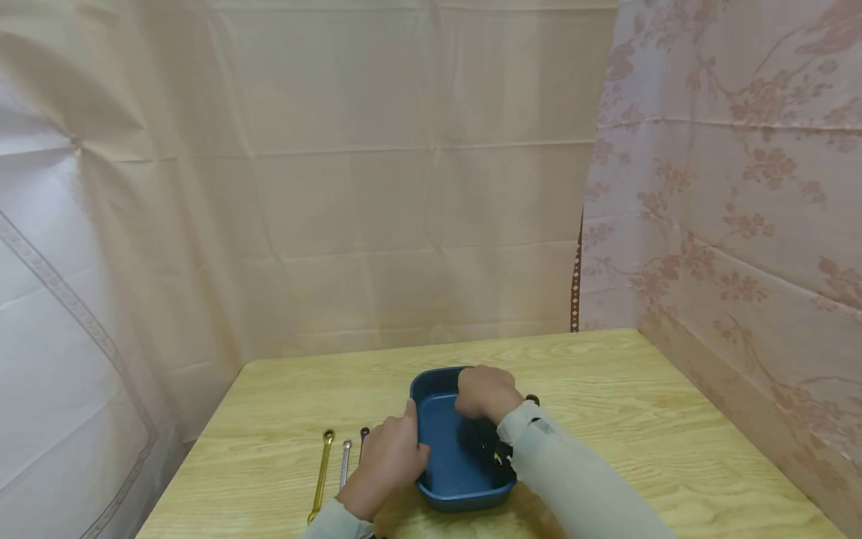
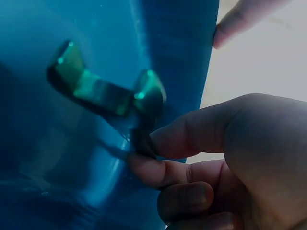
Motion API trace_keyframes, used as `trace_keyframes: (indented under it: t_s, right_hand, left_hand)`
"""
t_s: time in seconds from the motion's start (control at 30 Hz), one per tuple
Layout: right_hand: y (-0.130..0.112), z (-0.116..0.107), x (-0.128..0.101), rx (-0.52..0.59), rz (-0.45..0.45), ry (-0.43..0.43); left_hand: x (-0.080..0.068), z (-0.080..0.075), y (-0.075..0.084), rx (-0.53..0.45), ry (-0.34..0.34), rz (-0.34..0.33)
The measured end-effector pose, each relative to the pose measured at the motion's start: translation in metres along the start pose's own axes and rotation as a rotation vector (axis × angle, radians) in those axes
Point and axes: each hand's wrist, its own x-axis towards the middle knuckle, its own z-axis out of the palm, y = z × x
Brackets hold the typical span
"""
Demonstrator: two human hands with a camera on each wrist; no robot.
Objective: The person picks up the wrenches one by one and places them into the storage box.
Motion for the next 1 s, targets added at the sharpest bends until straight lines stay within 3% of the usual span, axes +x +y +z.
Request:
trace_keyframes:
  t_s: [1.0]
  right_hand:
    - [-0.01,0.012,-0.001,-0.07,0.029,-0.063]
  left_hand:
    - [0.0,0.0,0.001,0.018,0.007,-0.005]
